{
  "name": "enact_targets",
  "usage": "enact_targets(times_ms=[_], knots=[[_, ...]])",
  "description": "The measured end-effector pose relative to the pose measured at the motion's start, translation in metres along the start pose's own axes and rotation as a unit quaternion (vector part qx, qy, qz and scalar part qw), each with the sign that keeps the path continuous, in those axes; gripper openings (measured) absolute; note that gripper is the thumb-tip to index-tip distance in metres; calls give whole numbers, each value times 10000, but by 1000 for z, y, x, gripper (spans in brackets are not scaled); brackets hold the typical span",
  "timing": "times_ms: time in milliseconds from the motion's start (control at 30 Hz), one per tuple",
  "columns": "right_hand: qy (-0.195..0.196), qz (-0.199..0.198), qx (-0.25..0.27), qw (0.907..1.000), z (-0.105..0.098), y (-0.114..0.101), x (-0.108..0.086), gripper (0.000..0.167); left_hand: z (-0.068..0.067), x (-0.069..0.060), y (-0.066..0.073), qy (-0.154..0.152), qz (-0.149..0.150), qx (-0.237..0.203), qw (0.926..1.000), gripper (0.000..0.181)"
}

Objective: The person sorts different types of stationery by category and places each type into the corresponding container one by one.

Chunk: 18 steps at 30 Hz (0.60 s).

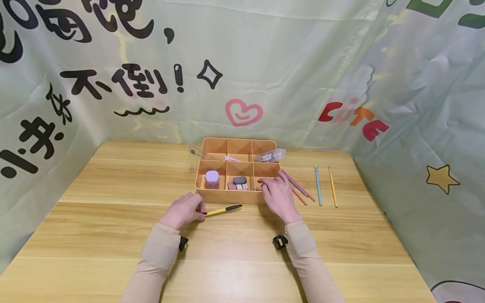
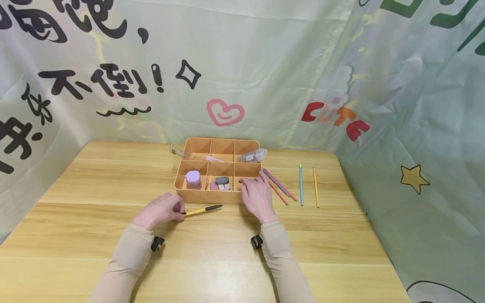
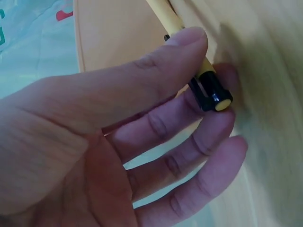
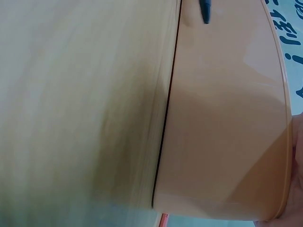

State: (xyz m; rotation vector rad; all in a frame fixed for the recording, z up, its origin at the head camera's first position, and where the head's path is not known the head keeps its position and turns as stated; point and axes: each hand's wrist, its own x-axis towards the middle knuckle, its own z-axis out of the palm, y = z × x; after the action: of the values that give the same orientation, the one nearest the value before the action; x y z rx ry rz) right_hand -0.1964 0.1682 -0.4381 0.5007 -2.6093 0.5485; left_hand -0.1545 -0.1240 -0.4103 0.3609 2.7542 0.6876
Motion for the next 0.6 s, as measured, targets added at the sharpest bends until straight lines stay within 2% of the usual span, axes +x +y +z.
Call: enact_targets(times_ms=[133, 333, 600], knots=[[-11, 7, -13, 10000, 0, 0, 0, 26, -4, 2, -2, -114, 171, -268, 9994, 18], [-9, -26, -27, 10000, 0, 0, 0, 26, -14, 3, -6, -237, 731, -522, 9957, 17], [-20, 8, -2, 10000, 0, 0, 0, 26, -24, 3, -10, 23, 1262, -775, 9890, 13]])
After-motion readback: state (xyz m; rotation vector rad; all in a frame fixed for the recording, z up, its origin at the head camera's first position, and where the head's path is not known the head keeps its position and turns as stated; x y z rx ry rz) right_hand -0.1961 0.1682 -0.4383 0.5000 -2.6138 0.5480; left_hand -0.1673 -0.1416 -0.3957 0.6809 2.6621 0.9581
